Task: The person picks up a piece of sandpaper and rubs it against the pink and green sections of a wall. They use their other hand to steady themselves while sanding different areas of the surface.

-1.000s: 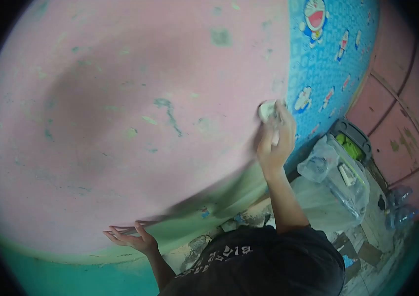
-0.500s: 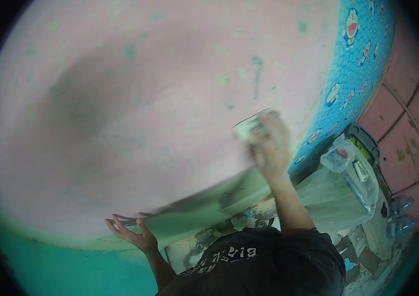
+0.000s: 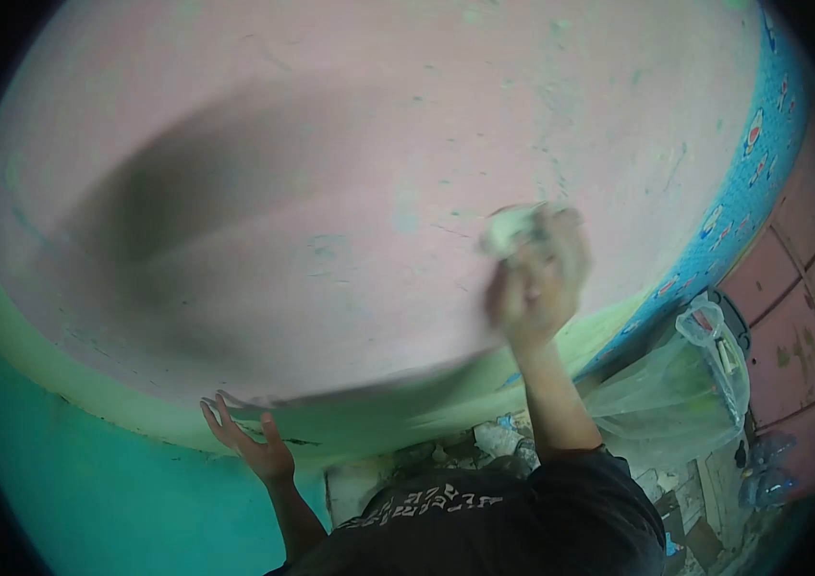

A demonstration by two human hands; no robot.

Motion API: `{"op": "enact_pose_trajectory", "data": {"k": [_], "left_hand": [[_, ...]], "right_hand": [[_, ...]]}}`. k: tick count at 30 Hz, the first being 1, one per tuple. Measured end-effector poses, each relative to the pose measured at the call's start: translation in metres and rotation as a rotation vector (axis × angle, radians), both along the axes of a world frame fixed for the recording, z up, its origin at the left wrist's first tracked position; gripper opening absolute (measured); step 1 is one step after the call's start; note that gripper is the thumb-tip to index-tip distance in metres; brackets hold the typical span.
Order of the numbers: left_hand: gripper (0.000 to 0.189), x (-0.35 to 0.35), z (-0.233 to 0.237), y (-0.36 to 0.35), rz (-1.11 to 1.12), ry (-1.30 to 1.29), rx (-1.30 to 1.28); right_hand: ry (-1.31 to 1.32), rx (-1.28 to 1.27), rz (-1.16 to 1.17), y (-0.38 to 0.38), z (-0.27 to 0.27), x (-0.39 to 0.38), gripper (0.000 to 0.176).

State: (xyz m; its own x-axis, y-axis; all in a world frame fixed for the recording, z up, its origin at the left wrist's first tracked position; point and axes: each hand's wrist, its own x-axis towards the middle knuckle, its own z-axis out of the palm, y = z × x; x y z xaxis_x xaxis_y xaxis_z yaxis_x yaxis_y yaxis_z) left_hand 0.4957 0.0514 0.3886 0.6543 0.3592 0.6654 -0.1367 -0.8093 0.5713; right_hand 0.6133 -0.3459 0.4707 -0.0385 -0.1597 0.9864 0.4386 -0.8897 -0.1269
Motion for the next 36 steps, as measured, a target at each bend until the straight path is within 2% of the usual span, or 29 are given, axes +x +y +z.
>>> {"op": "enact_pose_trajectory", "data": {"k": [3,6,9,10,13,14,15,17,20,23,24,27,29,31,34,36], "left_hand": [[0.083,0.002,-0.001,0.024,-0.007,0.034,0.015],[0.088,-0.002,0.005,0.042,-0.022,0.086,0.031],[0.092,-0.001,0.008,0.050,-0.023,0.122,0.023],[0.093,-0.001,0.008,0.050,-0.031,0.124,0.027],[0.094,-0.002,0.007,0.053,-0.076,0.110,0.028],[0.094,-0.003,0.007,0.057,-0.097,0.106,0.024],[0.094,-0.004,0.005,0.060,-0.097,0.109,0.032],[0.094,-0.003,0.001,0.061,-0.101,0.104,0.036],[0.093,0.001,-0.007,0.063,-0.076,0.065,0.091],[0.097,0.005,-0.017,0.063,-0.039,0.054,0.139],[0.097,0.003,-0.017,0.061,-0.045,0.064,0.113],[0.097,0.001,-0.009,0.046,-0.051,0.089,0.008],[0.094,-0.003,0.001,0.038,-0.053,0.103,-0.050],[0.094,-0.009,0.002,0.036,-0.045,0.170,-0.018],[0.093,-0.023,0.006,0.029,-0.051,0.261,-0.051],[0.093,-0.023,0.008,0.019,-0.045,0.298,-0.081]], "right_hand": [[0.054,-0.271,0.063,0.033,-0.011,-0.005,0.029],[-0.032,0.237,0.091,0.040,-0.007,0.008,0.028],[0.008,-0.054,0.039,0.077,-0.004,-0.004,0.027],[0.055,-0.246,0.125,0.088,-0.006,-0.008,0.028],[0.071,-0.320,-0.007,0.070,0.008,0.000,0.028],[0.027,-0.088,-0.064,0.070,0.034,-0.003,0.026],[-0.058,0.219,0.030,0.071,0.046,0.005,0.024],[-0.029,0.101,-0.004,0.081,0.055,0.001,0.025],[0.050,-0.550,0.174,0.101,0.047,-0.012,0.024],[0.033,-0.232,0.082,0.084,0.042,-0.001,0.024],[-0.024,-0.007,0.139,0.087,0.047,0.001,0.024],[0.004,-0.224,0.136,0.102,0.049,-0.005,0.021],[0.064,-0.620,0.226,0.103,0.050,-0.008,0.018],[-0.019,-0.614,0.231,0.083,0.068,0.005,0.021],[-0.030,-0.386,0.085,0.052,0.103,0.006,0.027],[-0.004,-0.492,0.148,0.059,0.092,0.011,0.026]]}}
